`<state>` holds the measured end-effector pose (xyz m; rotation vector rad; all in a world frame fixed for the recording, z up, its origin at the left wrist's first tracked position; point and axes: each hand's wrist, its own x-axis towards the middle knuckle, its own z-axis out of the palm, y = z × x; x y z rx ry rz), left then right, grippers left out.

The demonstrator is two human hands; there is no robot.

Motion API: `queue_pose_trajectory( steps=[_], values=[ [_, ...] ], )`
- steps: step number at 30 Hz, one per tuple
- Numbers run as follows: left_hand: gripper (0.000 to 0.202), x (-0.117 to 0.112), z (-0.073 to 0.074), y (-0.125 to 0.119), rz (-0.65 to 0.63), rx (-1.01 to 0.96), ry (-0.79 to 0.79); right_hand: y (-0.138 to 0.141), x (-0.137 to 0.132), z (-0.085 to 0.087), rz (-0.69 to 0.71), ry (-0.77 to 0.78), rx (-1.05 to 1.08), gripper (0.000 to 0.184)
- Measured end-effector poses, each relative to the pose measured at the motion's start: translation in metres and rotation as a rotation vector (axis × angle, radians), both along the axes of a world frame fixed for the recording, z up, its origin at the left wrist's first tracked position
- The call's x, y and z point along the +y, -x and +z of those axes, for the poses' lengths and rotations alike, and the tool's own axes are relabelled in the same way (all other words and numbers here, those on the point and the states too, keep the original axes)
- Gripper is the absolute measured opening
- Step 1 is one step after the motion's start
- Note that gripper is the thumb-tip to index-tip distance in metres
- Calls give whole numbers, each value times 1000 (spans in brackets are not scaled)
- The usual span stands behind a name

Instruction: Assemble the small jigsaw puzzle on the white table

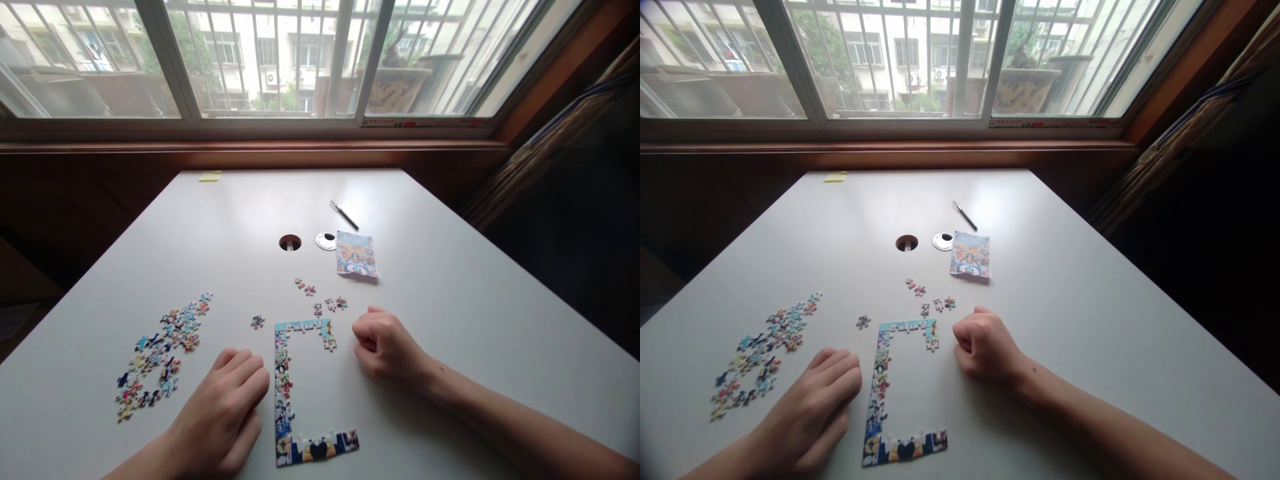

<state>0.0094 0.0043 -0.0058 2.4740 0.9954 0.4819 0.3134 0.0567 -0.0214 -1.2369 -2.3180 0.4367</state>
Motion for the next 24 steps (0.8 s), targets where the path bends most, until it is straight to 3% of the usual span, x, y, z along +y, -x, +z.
queue_pose_trajectory(
  steps=[19,24],
  values=[
    [14,1,2,1,-18,44,-21,-3,0,-1,26,12,19,31],
    [16,1,2,-1,-21,83,-71,-1,1,3,-40,20,78,33]
  ],
)
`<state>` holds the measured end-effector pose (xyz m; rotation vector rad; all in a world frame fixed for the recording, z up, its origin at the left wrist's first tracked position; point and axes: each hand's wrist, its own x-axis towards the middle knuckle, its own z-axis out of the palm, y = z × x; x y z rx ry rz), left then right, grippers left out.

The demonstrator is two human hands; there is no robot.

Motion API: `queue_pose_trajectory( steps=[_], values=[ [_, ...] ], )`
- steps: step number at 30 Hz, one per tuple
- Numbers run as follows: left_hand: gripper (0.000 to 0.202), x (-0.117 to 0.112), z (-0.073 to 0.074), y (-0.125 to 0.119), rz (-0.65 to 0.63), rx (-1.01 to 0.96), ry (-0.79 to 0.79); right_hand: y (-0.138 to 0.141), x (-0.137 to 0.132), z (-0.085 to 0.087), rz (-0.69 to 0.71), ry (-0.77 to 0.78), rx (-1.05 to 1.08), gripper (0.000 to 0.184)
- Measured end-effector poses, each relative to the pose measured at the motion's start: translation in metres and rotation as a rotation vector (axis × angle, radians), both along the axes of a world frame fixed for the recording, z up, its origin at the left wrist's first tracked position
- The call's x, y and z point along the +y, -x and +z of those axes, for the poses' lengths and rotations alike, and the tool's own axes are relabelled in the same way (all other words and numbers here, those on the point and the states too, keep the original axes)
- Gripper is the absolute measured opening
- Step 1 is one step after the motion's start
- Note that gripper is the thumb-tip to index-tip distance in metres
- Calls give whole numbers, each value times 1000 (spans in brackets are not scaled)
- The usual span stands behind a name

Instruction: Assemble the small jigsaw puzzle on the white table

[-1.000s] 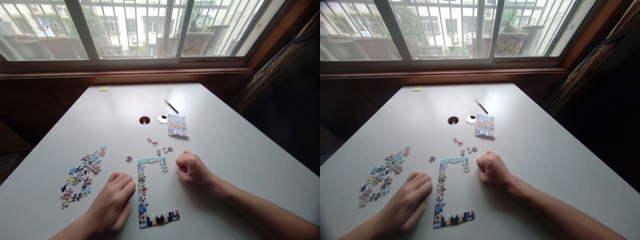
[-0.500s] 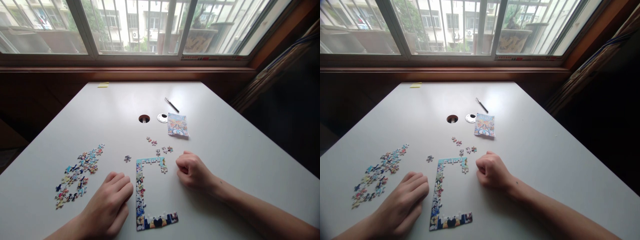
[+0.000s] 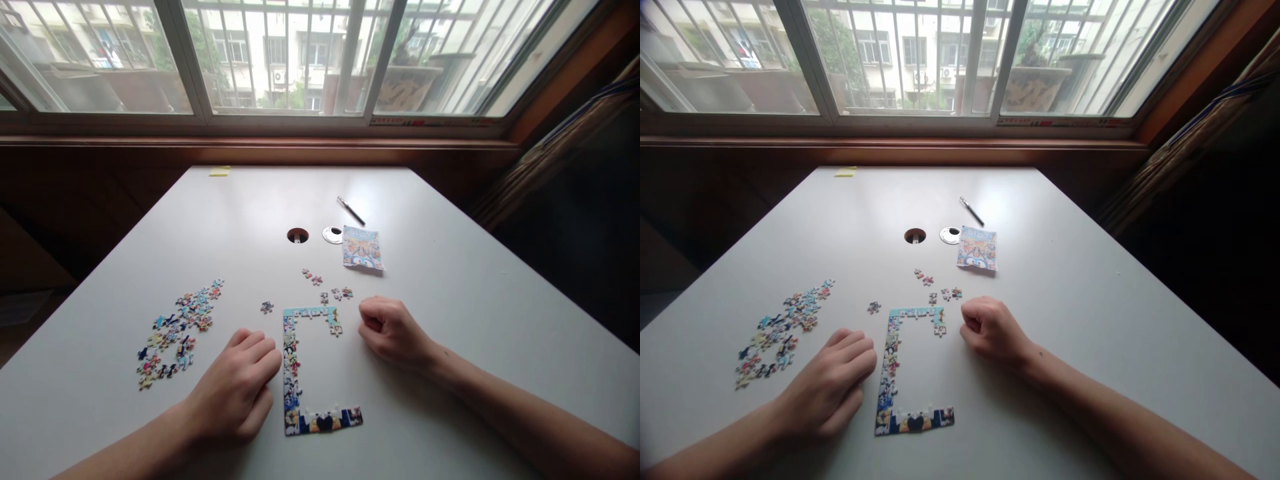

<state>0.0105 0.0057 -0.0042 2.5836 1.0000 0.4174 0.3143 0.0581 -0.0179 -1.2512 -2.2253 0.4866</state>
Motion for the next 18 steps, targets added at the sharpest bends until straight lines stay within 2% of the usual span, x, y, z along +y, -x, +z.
queue_pose_trajectory(
  steps=[5,9,10,14,18],
  values=[
    [18,-1,0,0,7,28,-67,6,8,24,-52,47,-48,16],
    [18,0,-3,1,9,40,-104,14,31,39,-84,14,-129,8],
    [18,0,-4,1,10,43,-111,17,39,40,-82,7,-131,5],
    [17,-1,-2,1,10,51,-136,34,69,37,-85,21,-220,14],
    [18,-1,0,1,6,67,-151,56,84,32,-91,14,-262,15]
  ],
)
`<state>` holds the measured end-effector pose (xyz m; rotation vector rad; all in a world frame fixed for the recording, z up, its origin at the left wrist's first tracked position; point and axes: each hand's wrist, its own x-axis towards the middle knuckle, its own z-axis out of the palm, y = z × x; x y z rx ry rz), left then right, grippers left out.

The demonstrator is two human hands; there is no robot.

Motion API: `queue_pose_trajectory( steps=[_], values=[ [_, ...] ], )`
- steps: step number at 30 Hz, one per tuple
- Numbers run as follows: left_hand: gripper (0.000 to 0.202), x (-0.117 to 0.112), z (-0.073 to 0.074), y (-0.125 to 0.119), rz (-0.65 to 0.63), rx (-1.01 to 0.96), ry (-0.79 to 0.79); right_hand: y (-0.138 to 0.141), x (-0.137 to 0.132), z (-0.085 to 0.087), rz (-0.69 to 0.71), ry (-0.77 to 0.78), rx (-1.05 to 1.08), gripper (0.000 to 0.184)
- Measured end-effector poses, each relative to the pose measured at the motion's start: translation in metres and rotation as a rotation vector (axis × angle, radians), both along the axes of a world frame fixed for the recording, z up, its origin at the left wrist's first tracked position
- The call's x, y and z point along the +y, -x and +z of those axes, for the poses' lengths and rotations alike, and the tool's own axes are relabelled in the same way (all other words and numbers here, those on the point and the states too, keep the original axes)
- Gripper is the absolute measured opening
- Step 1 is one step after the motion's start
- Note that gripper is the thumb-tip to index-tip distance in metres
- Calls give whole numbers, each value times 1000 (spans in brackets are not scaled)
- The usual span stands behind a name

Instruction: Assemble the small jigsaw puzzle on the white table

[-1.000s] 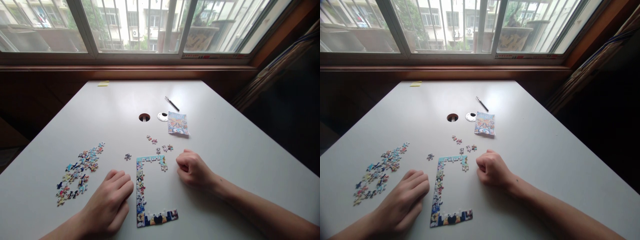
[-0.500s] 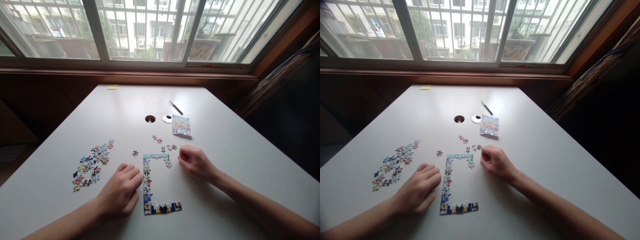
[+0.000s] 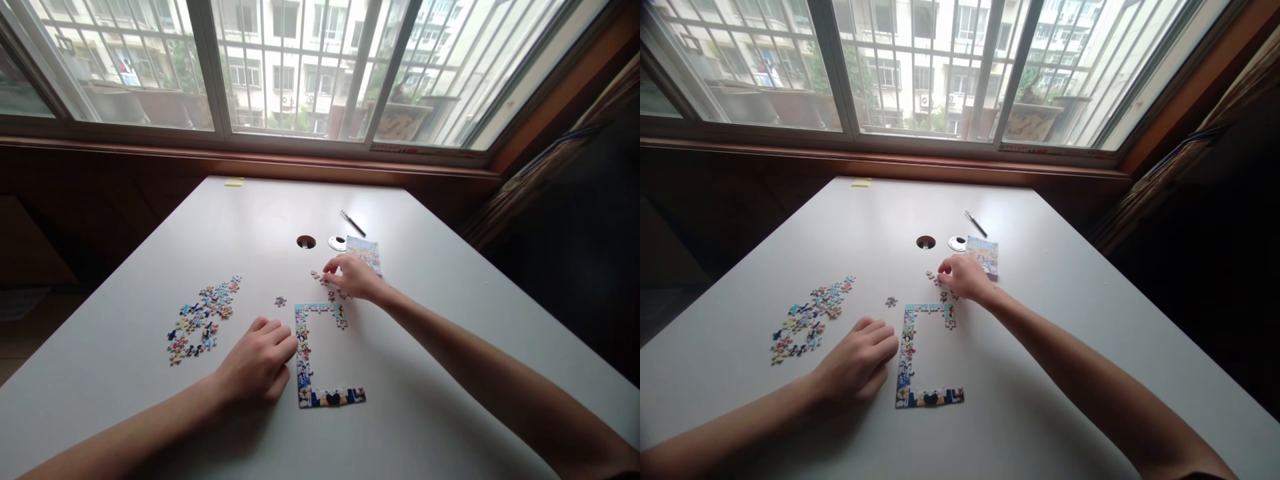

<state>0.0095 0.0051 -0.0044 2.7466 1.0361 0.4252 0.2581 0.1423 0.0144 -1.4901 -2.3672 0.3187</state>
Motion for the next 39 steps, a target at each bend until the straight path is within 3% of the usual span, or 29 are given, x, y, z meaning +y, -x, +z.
queue_pose_trajectory(
  steps=[12,20,26,30,33,36,39],
  values=[
    [13,0,0,0,2,19,-5,36,3,4,25,6,-88,11],
    [9,0,-2,0,1,4,-9,75,-24,8,377,52,-47,18],
    [7,0,-2,1,-3,17,-3,94,-25,6,391,79,-54,15],
    [7,1,1,1,-14,26,5,72,-7,15,354,108,-46,18],
    [11,0,1,1,-19,26,9,39,13,21,173,85,-48,17],
    [14,1,-1,1,-17,17,12,11,24,20,70,94,-72,15],
    [16,1,-1,1,-20,9,28,4,23,13,58,104,-73,16]
  ],
)
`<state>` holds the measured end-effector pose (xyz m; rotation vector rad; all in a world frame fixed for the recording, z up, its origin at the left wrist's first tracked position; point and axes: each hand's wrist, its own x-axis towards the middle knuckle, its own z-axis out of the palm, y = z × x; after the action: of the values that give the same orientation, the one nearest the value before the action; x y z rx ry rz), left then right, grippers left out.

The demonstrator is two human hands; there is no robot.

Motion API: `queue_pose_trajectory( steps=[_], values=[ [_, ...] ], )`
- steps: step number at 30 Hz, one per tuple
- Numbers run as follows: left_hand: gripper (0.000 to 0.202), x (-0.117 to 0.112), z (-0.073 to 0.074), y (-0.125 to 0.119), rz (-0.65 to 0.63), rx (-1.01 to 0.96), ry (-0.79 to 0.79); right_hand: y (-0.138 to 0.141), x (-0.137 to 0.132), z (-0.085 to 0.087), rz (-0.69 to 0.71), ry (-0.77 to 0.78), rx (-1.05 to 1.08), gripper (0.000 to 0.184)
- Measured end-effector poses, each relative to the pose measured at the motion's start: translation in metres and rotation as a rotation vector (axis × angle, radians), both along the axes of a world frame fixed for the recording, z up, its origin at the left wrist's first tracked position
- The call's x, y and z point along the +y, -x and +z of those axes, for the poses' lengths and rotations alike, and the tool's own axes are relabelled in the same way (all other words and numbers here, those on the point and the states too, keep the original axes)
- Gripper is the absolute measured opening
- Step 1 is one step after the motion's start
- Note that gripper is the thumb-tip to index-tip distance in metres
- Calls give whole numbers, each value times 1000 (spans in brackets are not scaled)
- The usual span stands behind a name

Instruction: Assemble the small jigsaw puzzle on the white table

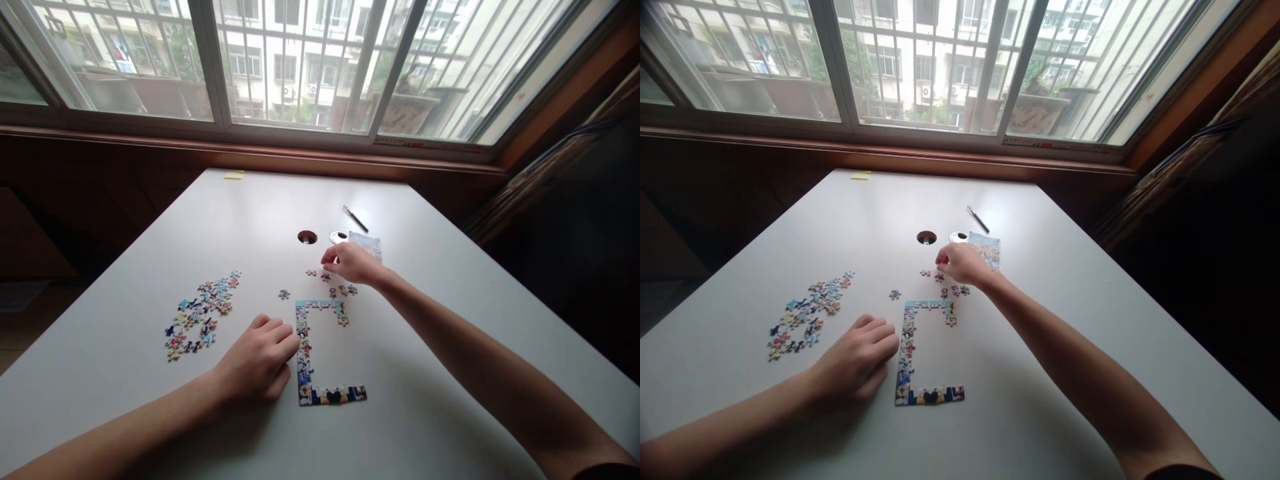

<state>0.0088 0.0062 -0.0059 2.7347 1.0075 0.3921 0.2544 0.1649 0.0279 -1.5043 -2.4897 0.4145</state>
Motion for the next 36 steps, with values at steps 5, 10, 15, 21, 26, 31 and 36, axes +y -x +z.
queue_pose_trajectory(
  steps=[5,10,15,21,26,31,36],
  values=[
    [16,0,0,-1,2,-14,13,13,-6,-8,55,11,8,16],
    [16,1,-1,-1,3,-28,34,8,-5,0,91,13,18,16],
    [17,0,0,0,-13,-43,42,-18,-12,10,400,133,13,19],
    [18,1,-1,0,-10,-48,43,-25,-18,2,446,79,0,12],
    [17,2,-1,-1,-7,-37,46,-22,-22,5,385,88,42,9],
    [18,0,-1,0,-12,-39,42,-35,-51,6,210,145,257,31],
    [17,1,-1,-1,-14,-47,32,-56,-94,-11,-11,461,540,30]
  ],
)
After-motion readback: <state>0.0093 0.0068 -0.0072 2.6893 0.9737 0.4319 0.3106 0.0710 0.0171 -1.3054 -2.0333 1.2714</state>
